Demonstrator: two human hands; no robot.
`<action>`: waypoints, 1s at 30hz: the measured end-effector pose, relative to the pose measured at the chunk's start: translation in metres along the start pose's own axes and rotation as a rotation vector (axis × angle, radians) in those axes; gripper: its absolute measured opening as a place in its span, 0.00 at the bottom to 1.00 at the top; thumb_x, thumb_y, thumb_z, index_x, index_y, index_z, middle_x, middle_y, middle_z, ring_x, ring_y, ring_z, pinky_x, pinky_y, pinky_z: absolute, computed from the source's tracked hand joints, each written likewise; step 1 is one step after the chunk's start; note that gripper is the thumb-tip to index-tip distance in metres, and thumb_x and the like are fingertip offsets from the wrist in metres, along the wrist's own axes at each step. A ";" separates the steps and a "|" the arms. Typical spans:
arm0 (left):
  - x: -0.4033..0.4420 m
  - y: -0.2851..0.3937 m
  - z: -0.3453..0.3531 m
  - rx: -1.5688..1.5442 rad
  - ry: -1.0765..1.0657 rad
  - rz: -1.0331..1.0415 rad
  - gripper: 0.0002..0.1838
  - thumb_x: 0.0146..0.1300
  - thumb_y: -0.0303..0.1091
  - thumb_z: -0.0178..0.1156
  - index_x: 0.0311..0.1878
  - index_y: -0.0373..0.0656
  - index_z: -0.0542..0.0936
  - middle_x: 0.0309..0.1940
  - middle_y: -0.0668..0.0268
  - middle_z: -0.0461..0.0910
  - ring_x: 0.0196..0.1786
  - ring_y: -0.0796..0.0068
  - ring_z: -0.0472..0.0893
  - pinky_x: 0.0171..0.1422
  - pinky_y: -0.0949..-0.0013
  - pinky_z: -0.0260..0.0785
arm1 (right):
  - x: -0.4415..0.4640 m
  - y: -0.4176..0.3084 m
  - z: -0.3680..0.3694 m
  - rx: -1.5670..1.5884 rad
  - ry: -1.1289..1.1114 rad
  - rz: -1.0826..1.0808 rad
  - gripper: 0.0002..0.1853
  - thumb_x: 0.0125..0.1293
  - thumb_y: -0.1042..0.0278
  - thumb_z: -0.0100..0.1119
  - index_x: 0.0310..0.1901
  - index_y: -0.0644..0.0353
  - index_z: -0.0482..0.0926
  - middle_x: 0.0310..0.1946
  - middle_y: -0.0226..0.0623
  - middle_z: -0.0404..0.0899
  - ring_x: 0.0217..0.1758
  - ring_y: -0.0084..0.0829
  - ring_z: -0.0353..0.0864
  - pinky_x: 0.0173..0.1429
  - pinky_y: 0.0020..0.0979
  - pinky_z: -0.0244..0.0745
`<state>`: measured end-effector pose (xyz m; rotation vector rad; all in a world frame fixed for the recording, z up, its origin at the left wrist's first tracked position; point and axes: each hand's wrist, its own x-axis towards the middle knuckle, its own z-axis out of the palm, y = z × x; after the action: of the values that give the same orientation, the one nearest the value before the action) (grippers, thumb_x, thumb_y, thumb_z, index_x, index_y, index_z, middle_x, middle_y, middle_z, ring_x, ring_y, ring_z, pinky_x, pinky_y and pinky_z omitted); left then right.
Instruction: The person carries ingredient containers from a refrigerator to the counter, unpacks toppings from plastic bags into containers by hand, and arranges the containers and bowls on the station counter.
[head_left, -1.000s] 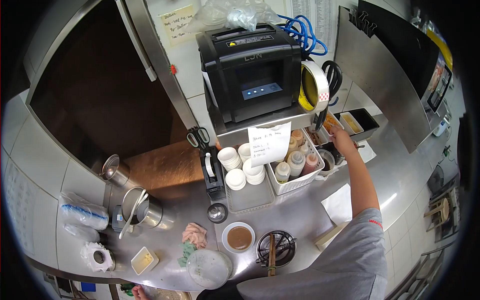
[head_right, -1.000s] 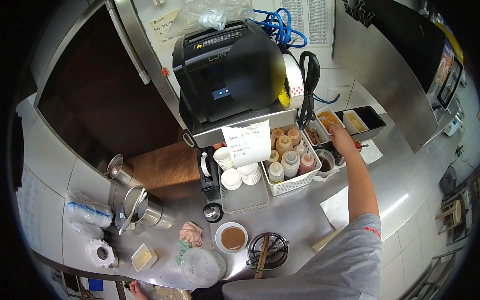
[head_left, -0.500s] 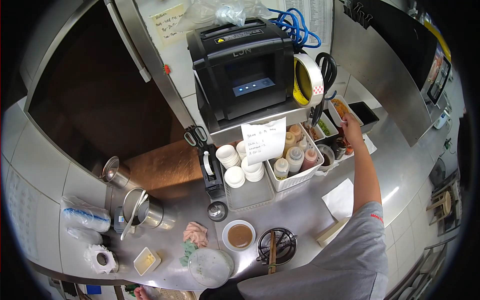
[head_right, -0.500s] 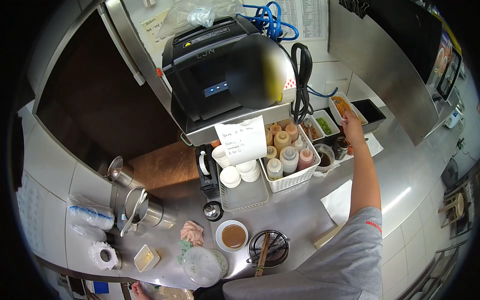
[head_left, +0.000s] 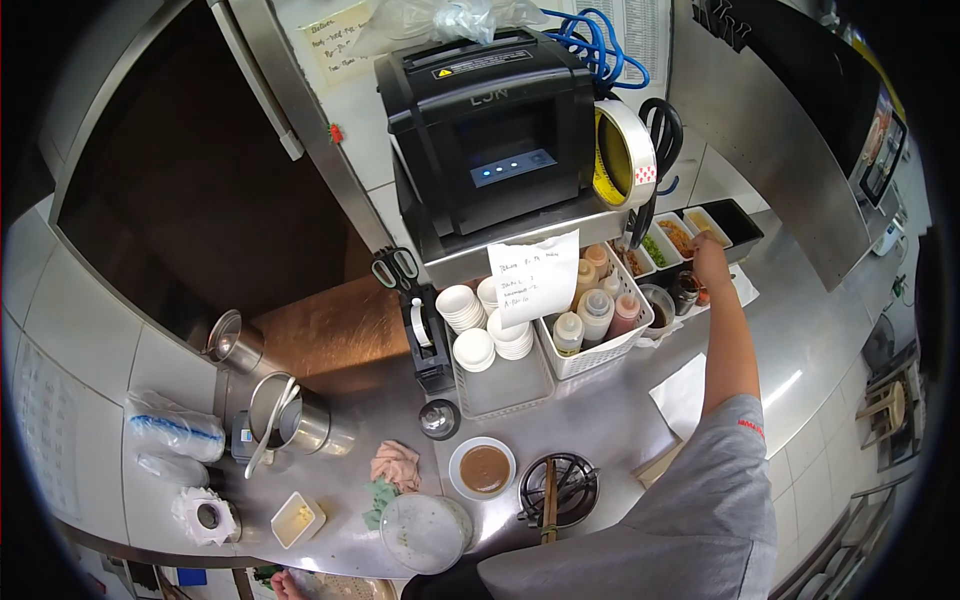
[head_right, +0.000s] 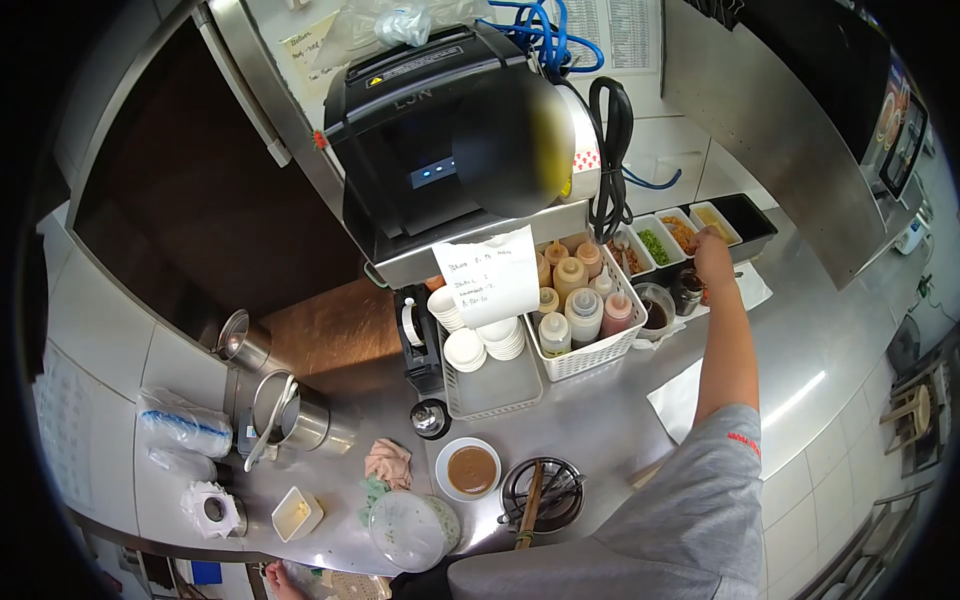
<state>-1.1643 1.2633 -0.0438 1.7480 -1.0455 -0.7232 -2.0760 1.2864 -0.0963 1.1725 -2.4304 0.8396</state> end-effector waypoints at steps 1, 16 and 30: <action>0.002 -0.003 -0.001 -0.004 0.005 -0.017 0.12 0.66 0.39 0.52 0.46 0.42 0.73 0.46 0.62 0.71 0.49 0.66 0.70 0.55 0.62 0.64 | 0.001 -0.009 -0.010 -0.001 0.001 -0.005 0.09 0.53 0.82 0.53 0.35 0.64 0.80 0.41 0.49 0.76 0.45 0.50 0.78 0.50 0.42 0.73; 0.011 -0.009 -0.004 -0.363 -0.160 0.020 0.11 0.66 0.39 0.53 0.30 0.46 0.68 0.26 0.73 0.69 0.32 0.79 0.72 0.39 0.74 0.66 | -0.213 -0.293 -0.125 1.370 -0.228 0.232 0.06 0.67 0.74 0.53 0.41 0.58 0.79 0.36 0.29 0.79 0.36 0.20 0.77 0.43 0.24 0.73; -0.035 0.046 0.053 -0.447 -0.513 0.497 0.12 0.57 0.17 0.55 0.32 0.45 0.64 0.29 0.66 0.73 0.34 0.79 0.71 0.42 0.76 0.64 | -0.421 -0.552 -0.078 1.988 -1.801 0.770 0.18 0.75 0.62 0.41 0.60 0.63 0.64 0.56 0.39 0.69 0.60 0.30 0.72 0.66 0.34 0.67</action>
<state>-1.2388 1.2634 -0.0211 0.8816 -1.4554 -1.0085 -1.3804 1.3174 -0.0453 -0.2869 0.3205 -0.8950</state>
